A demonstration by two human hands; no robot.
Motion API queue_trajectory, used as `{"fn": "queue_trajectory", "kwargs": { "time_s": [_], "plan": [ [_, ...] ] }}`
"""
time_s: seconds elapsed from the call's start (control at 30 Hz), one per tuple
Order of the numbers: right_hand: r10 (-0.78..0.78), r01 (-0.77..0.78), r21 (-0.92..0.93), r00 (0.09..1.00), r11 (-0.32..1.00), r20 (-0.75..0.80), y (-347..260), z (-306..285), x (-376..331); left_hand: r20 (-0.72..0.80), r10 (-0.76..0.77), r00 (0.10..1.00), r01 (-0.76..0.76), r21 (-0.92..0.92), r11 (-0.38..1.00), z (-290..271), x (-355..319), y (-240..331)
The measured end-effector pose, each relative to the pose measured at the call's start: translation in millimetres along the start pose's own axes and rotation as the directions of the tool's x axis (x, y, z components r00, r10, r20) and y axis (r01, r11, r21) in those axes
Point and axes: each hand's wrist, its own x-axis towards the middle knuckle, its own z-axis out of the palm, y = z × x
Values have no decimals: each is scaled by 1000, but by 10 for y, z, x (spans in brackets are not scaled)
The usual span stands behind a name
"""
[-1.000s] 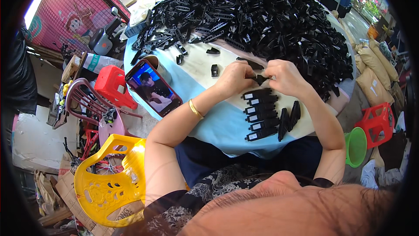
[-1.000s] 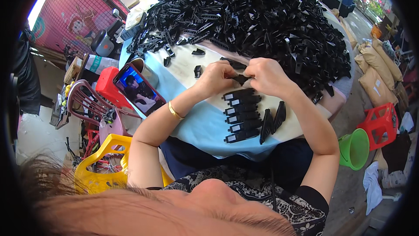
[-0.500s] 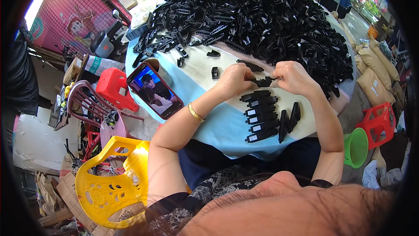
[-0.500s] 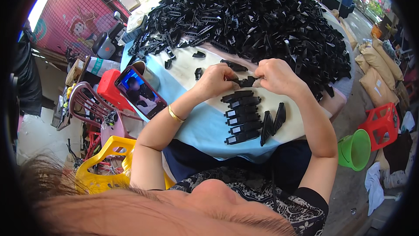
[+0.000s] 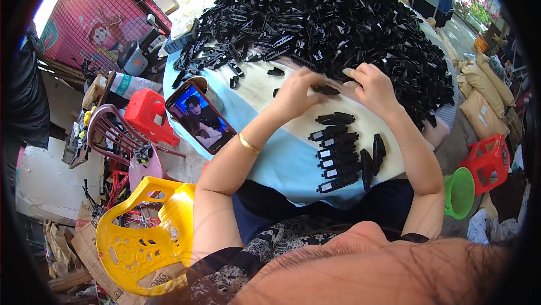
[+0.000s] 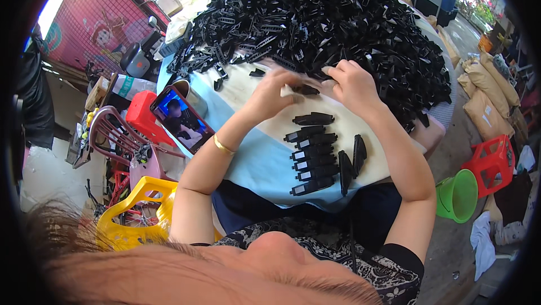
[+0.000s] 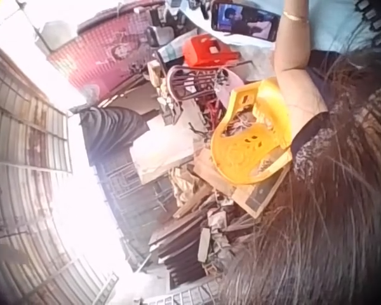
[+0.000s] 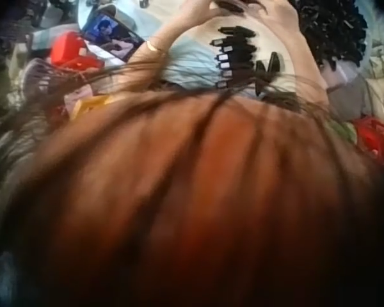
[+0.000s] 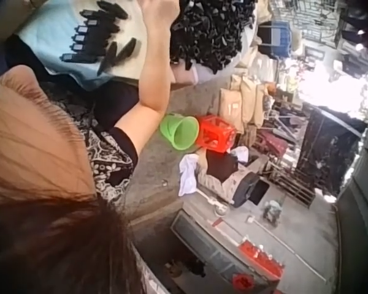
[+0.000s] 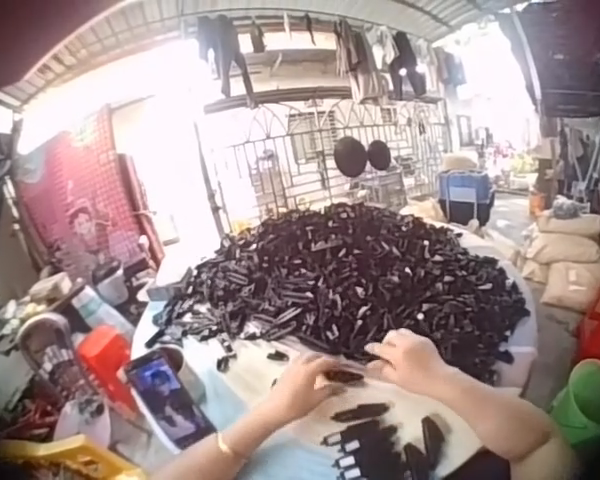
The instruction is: Assembling small black plastic components by hand on a table.
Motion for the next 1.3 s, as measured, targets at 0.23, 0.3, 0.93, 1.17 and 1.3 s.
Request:
{"fn": "queue_trajectory", "kwargs": {
  "time_s": [0.23, 0.3, 0.93, 1.17, 1.3],
  "plan": [
    [0, 27, -220, 992, 975, 124, 8, 100, 4, -71, 126, 989, -108, 220, 970, 59, 51, -92],
    [-11, 34, -180, 991, 983, 131, 69, 29, -44, 204, -263, 943, 287, -96, 953, -57, 50, 52],
    [-101, 116, -264, 992, 957, 69, 154, 147, 117, -22, 31, 999, -30, 28, 999, -158, -23, 3],
    [-348, 315, -345, 937, 884, -37, -245, 120, 65, 163, 208, 964, -242, 232, 942, -102, -59, -187],
    [-218, 234, -63, 957, 970, 193, -254, 116, -7, 185, 17, 983, -69, 275, 959, -172, -104, -82]
  ]
}}
